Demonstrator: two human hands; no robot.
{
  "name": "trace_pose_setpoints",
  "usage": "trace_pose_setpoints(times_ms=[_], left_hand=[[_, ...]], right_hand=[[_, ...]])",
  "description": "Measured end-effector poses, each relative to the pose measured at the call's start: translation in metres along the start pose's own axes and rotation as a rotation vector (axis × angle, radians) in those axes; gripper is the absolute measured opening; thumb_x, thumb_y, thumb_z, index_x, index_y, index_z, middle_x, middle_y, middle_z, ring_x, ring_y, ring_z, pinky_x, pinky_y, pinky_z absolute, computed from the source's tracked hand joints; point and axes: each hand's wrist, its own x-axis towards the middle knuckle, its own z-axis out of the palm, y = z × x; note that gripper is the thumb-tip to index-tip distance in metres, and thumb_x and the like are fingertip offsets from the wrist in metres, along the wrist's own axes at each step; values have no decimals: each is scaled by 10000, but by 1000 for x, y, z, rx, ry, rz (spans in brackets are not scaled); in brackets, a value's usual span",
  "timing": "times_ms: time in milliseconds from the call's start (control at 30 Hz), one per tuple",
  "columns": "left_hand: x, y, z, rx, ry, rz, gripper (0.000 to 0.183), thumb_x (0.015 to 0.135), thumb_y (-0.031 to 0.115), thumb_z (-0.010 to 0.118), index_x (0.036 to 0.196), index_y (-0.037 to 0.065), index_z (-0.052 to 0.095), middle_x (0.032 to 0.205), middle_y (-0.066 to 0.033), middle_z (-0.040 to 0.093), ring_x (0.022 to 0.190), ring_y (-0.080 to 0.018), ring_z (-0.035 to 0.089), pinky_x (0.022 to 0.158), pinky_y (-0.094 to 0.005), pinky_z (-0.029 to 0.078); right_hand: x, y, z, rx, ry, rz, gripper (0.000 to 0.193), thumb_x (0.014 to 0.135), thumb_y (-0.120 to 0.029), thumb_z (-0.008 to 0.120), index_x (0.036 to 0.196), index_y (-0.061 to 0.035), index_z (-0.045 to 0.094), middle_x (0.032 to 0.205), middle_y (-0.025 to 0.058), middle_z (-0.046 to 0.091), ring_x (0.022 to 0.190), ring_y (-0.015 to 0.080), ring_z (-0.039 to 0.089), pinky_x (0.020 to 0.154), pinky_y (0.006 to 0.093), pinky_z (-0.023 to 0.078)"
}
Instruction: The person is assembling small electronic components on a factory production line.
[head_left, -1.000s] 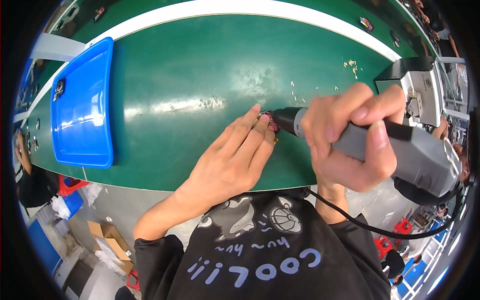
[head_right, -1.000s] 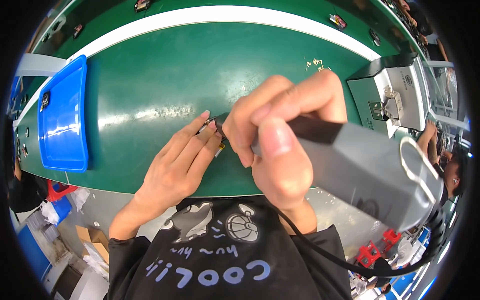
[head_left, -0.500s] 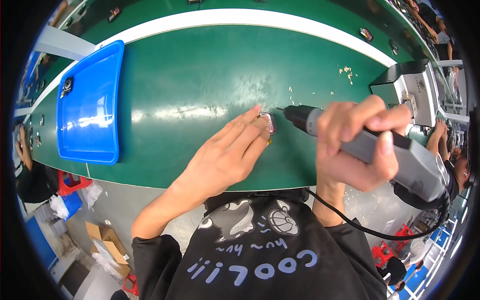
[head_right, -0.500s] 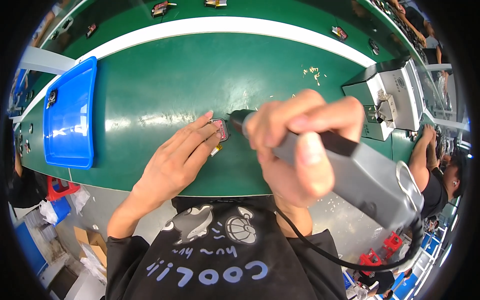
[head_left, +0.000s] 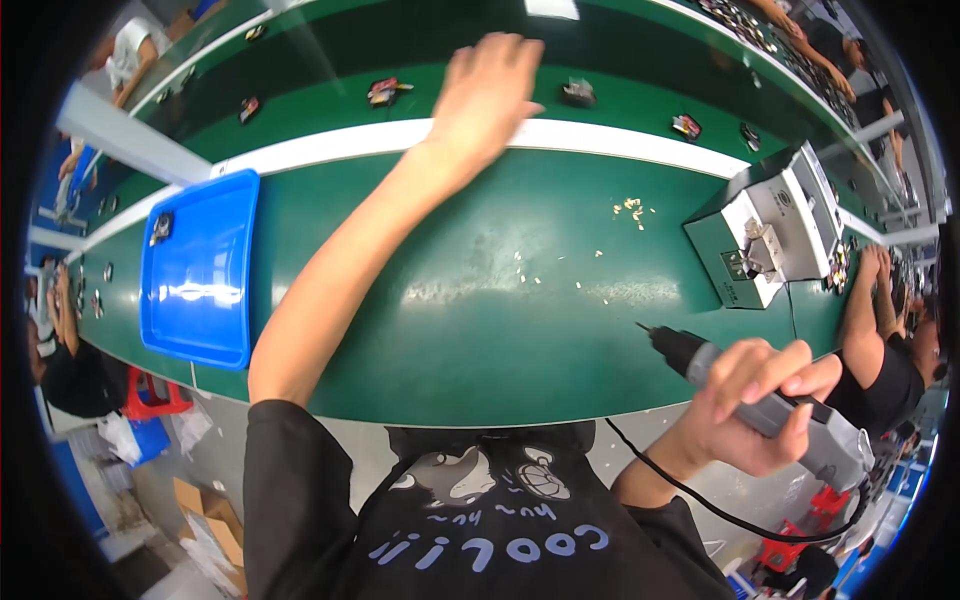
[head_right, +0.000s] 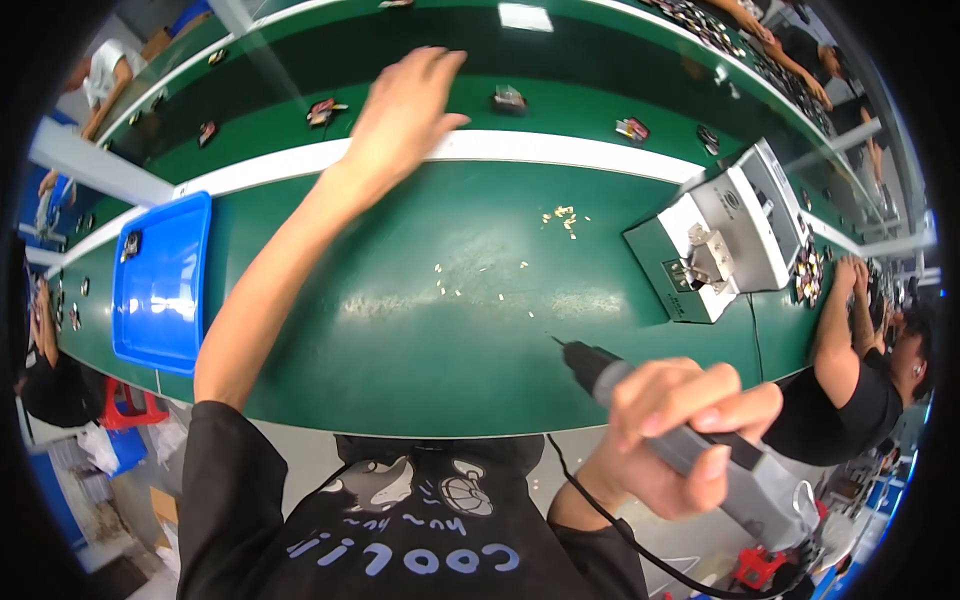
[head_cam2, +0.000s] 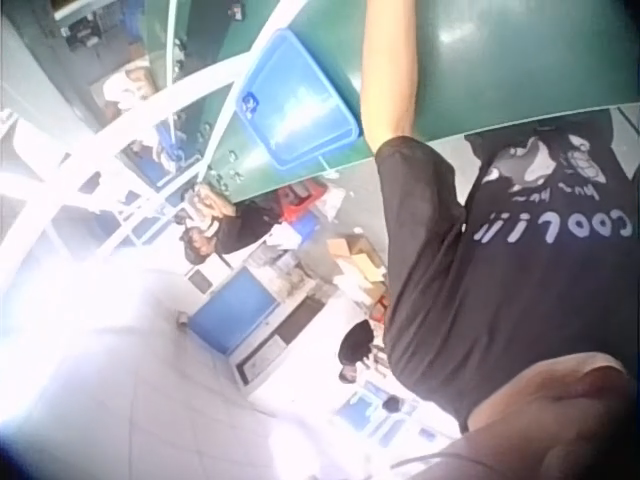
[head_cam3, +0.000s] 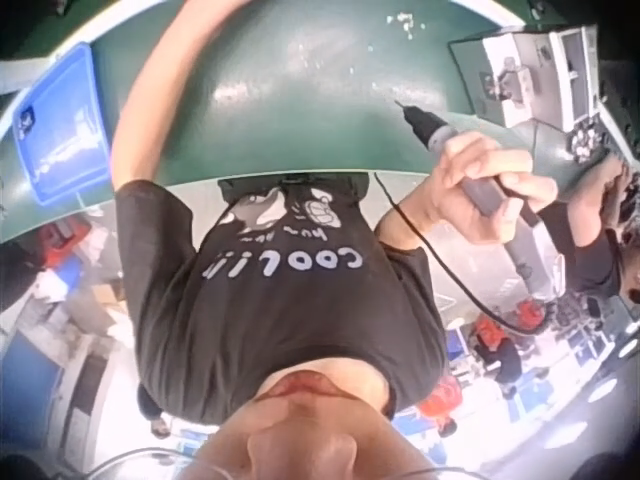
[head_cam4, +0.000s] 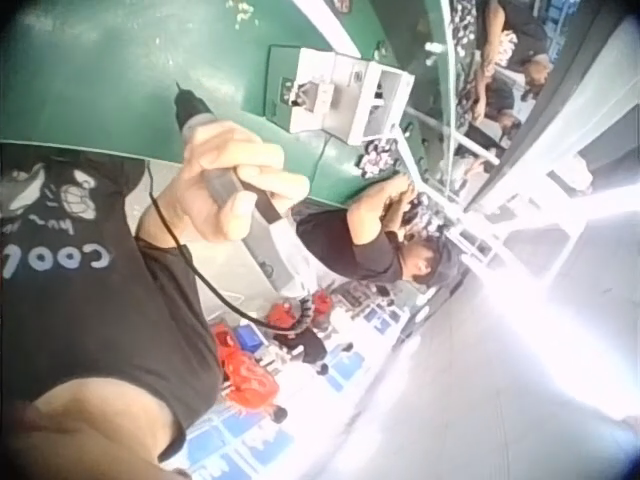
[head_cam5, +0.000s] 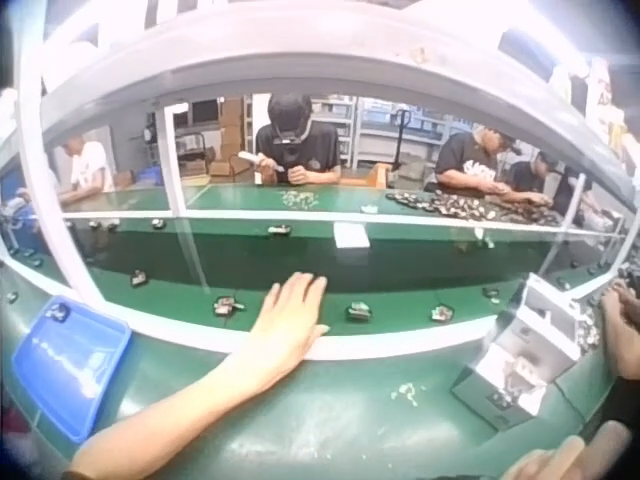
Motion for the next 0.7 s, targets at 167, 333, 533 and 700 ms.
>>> trace_pose_setpoints(times_ms=[167,333,533,700], left_hand=[[-23,-59,20,31,-148,-89,327,928,61,638,1252,21,636,1231,-156,628,1101,-365,575,967,-459,482],[-19,-31,-4,-206,-199,-73,288,931,-2,593,1215,-6,638,1096,-156,625,1031,-346,569,925,-438,460],[-82,30,-61,-144,-237,-85,317,905,-66,615,1210,5,666,1163,-142,638,1028,-344,604,922,-408,488],[-138,59,-115,-211,-332,-220,407,873,-92,653,1267,10,654,1236,-145,637,1127,-337,615,965,-400,502]], right_hand=[[24,-34,-55,-76,150,-38,189,998,-185,470,973,-10,403,774,181,544,388,166,416,369,289,377],[84,-32,-92,-157,59,-102,270,1039,-225,397,1026,31,485,931,262,656,383,159,413,407,303,398],[119,-8,-89,-331,117,26,189,978,-171,520,934,5,573,868,214,653,442,157,442,470,313,366],[122,9,-78,-424,123,17,189,953,-126,568,827,6,516,735,180,597,395,143,407,446,282,353]])
